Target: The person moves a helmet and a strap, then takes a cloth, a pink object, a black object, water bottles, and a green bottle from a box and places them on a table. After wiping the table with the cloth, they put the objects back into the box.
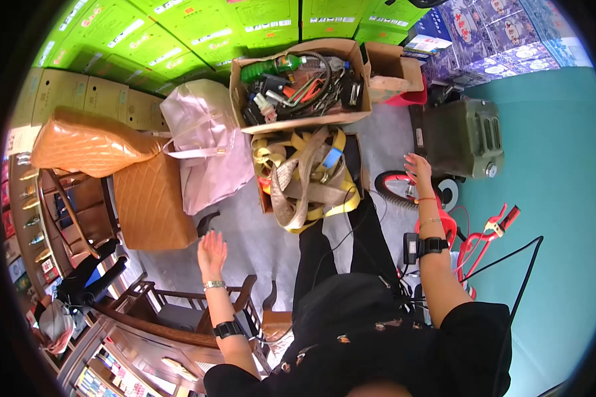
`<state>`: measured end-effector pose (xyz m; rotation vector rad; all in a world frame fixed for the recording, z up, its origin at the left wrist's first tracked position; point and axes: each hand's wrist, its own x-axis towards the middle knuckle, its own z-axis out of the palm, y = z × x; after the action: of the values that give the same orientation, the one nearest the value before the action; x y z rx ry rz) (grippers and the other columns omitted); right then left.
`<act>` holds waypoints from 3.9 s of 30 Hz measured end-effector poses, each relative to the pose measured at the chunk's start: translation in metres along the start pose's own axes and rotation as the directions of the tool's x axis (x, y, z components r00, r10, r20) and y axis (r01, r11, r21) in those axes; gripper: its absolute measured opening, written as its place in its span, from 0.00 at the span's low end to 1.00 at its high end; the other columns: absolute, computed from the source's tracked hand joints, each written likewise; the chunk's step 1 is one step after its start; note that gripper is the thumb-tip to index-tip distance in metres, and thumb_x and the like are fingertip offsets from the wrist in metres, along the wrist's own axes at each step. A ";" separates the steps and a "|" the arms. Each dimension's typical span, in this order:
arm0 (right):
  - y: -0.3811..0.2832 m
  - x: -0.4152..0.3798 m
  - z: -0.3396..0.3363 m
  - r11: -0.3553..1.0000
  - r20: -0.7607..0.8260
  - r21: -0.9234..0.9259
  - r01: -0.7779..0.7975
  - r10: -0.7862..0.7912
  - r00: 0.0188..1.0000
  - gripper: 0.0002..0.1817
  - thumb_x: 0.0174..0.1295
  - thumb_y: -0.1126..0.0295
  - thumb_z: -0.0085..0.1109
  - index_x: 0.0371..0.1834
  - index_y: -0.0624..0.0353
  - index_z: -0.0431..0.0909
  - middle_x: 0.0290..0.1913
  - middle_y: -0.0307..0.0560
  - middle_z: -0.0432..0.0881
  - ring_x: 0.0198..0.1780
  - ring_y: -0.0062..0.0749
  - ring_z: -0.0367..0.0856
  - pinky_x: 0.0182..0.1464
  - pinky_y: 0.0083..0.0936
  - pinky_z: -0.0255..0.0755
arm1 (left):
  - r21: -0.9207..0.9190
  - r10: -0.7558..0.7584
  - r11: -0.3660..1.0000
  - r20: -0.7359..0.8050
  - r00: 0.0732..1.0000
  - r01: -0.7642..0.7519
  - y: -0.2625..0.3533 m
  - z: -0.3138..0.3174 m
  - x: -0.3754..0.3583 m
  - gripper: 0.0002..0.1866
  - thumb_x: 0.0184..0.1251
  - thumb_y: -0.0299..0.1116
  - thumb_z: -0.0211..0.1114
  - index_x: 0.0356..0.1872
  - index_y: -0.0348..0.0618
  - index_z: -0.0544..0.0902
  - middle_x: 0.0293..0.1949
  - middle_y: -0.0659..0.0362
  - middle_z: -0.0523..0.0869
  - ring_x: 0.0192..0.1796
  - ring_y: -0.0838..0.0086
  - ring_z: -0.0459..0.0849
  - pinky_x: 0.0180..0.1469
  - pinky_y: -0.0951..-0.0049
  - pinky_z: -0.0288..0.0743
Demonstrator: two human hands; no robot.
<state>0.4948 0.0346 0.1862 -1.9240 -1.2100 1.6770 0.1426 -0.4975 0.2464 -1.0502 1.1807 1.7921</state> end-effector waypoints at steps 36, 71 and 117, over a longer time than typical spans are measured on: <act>0.307 -0.140 -0.059 0.645 0.546 -0.679 0.351 0.123 0.829 0.16 0.59 0.55 0.48 0.41 0.53 0.77 0.38 0.54 0.80 0.43 0.49 0.78 0.45 0.37 0.71 | 0.959 0.290 -0.028 0.277 0.916 -0.281 -0.239 0.032 0.118 0.60 0.33 0.60 0.74 0.64 0.32 0.56 0.62 0.40 0.60 0.65 0.54 0.60 0.66 0.62 0.52; 0.294 0.002 0.144 0.880 -0.122 0.377 -0.290 0.358 0.926 0.36 0.41 0.63 0.69 0.54 0.66 0.63 0.48 0.53 0.72 0.46 0.34 0.74 0.47 0.26 0.70 | 0.876 0.405 -0.301 0.475 0.782 -0.376 -0.213 0.140 0.254 0.49 0.31 0.38 0.75 0.59 0.39 0.57 0.59 0.43 0.61 0.59 0.52 0.66 0.59 0.52 0.60; 0.125 -0.192 -0.070 0.801 0.632 0.357 -0.480 0.171 0.756 0.21 0.61 0.65 0.55 0.55 0.62 0.68 0.51 0.42 0.76 0.51 0.28 0.75 0.54 0.25 0.69 | 0.735 0.191 0.328 0.564 0.804 -0.593 -0.172 0.043 -0.168 0.44 0.28 0.28 0.73 0.53 0.32 0.60 0.47 0.49 0.73 0.49 0.68 0.73 0.55 0.72 0.66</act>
<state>0.6162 -0.1641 0.2419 -1.3915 -0.4636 2.5880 0.3517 -0.4274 0.3505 0.2918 1.9048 1.2056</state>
